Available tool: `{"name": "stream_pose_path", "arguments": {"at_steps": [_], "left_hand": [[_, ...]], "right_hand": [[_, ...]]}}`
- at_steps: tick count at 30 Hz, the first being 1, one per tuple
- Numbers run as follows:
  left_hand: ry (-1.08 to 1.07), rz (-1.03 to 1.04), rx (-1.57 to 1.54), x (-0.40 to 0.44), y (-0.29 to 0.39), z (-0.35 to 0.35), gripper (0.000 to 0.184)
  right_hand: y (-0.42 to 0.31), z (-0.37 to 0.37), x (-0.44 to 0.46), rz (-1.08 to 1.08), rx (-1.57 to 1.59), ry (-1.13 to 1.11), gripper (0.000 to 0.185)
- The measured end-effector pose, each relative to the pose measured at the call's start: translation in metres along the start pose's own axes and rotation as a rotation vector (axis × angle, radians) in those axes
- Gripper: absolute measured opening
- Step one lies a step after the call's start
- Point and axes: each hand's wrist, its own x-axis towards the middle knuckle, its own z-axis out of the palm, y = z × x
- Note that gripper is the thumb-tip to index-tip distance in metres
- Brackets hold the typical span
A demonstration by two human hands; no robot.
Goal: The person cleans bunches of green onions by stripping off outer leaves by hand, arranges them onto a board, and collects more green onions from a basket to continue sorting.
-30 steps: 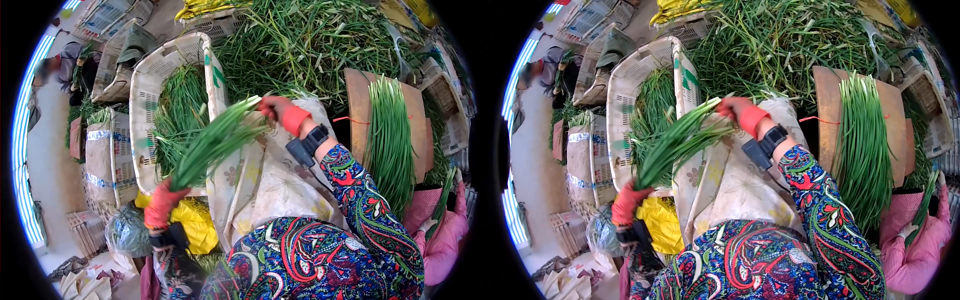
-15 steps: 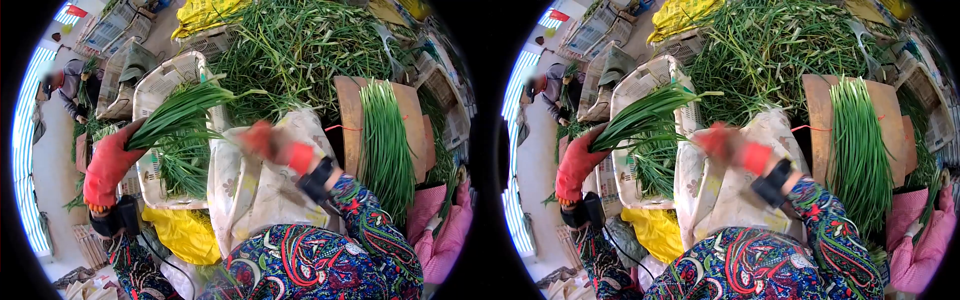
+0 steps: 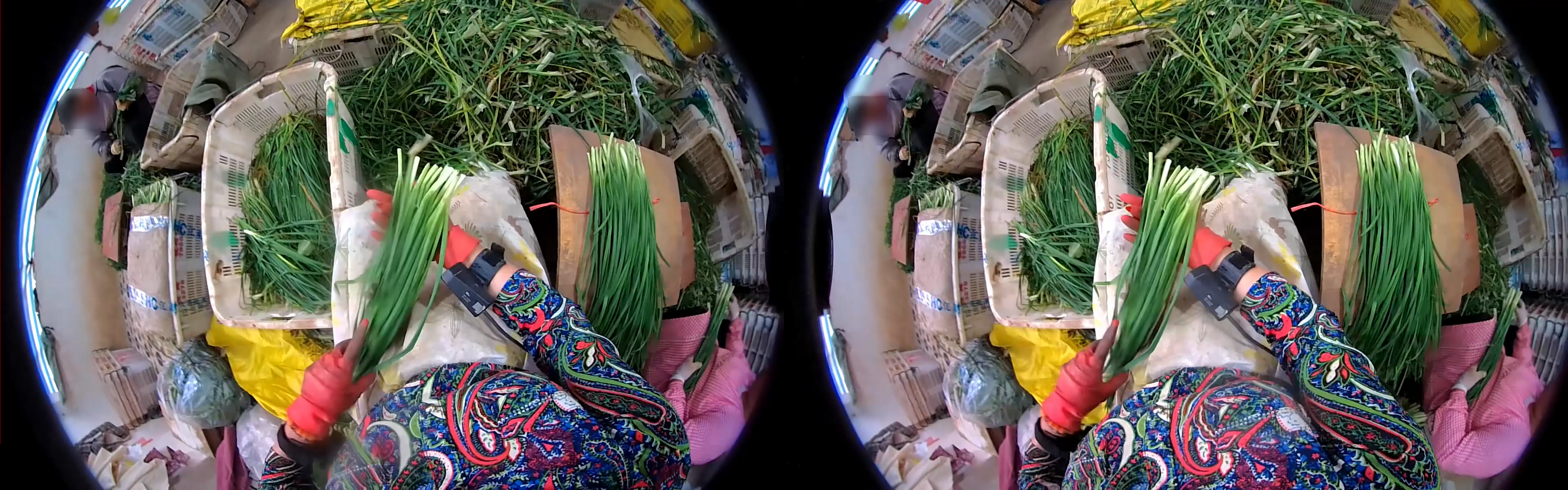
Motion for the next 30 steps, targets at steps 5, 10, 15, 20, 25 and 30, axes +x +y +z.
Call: {"name": "stream_pose_path", "arguments": {"at_steps": [5,10,15,20,25,30], "left_hand": [[0.130,-0.156,-1.045,0.048,-0.039,-0.063,0.088],[-0.348,0.184,-1.697,0.121,-0.044,0.002,0.080],[-0.627,-0.029,-1.690,0.103,-0.016,-0.011,0.066],[-0.551,-0.194,-1.732,0.080,-0.012,-0.016,0.046],[-0.527,-0.278,-1.727,0.072,-0.005,-0.006,0.040],[-0.489,-0.304,-1.797,0.058,-0.006,-0.002,0.053]], "right_hand": [[-0.002,0.024,0.004,0.187,0.163,-0.260,0.062],[0.009,0.057,0.018,0.330,0.167,-0.251,0.075],[-0.035,0.072,-0.008,0.069,-0.171,0.162,0.066],[-0.078,0.072,-0.030,0.161,-0.612,0.201,0.064],[-0.056,0.102,-0.011,0.180,-1.216,0.298,0.027],[-0.109,0.071,0.023,-0.128,-1.110,0.446,0.017]]}}
